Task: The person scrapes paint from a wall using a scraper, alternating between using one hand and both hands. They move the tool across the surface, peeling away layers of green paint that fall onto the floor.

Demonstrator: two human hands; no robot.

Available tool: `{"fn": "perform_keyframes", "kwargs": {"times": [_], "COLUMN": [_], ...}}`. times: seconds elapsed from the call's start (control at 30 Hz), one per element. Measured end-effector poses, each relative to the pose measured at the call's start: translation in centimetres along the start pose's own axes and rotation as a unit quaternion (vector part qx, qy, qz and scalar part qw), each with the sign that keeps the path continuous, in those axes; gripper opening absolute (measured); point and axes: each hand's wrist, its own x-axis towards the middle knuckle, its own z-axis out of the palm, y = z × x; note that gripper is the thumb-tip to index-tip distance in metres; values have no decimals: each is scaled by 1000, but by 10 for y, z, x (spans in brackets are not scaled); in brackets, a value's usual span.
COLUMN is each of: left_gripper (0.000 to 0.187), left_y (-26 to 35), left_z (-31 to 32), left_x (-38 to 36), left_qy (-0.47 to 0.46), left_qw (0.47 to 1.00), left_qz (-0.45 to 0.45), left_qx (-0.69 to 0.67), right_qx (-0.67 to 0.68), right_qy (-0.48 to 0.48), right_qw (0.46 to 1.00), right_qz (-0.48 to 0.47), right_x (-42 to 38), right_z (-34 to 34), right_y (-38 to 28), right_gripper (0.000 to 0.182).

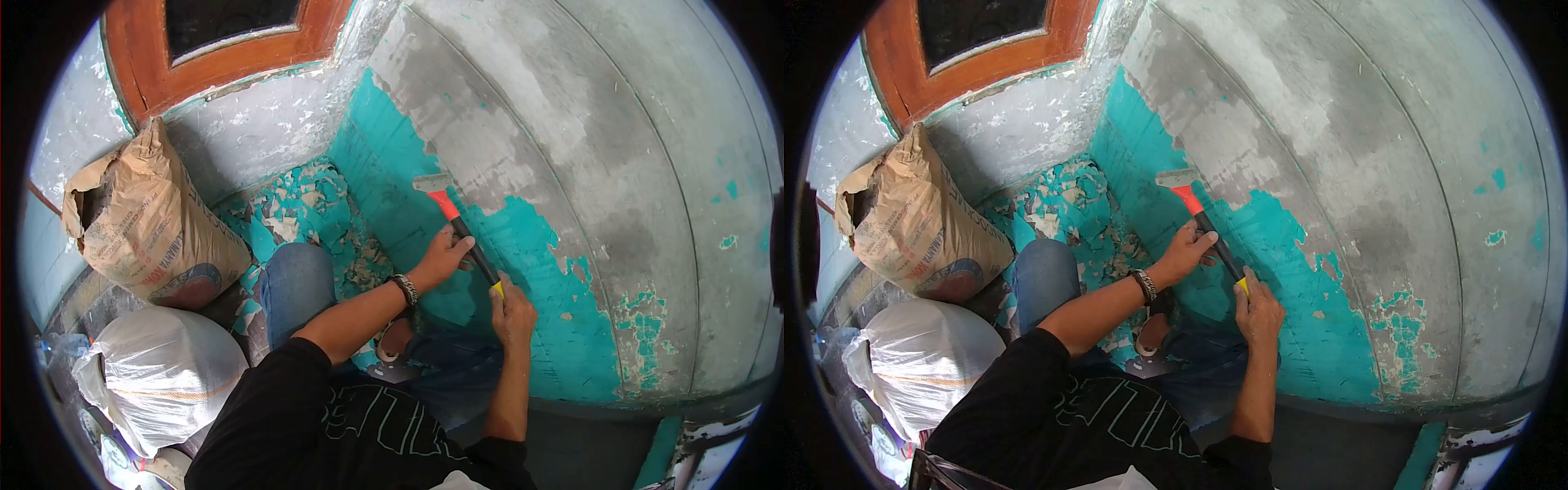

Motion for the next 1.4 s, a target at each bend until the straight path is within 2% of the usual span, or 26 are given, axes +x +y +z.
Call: {"fn": "perform_keyframes", "kwargs": {"times": [0.37,0.47,0.53,0.73,0.93,1.4], "left_gripper": [24,24,25,26,28,31], "left_y": [-3,-6,-10,-4,-4,-6], "left_z": [-3,-3,-4,2,-1,-3], "left_x": [1,-7,-12,-8,-1,4], "left_qy": [12,15,17,16,4,0], "left_qw": [1000,999,998,999,999,999], "left_qz": [18,41,64,38,33,34], "left_qx": [13,-6,-9,8,10,31], "right_qx": [4,60,140,100,80,116], "right_qy": [-9,-36,-92,-47,-50,-51], "right_qw": [1000,997,985,993,994,989], "right_qz": [29,20,28,42,54,71], "right_x": [-1,-1,-3,-9,0,-1], "right_z": [1,-5,-11,-1,-2,7], "right_y": [-5,1,5,6,2,8], "right_gripper": [35,36,36,37,37,37]}}
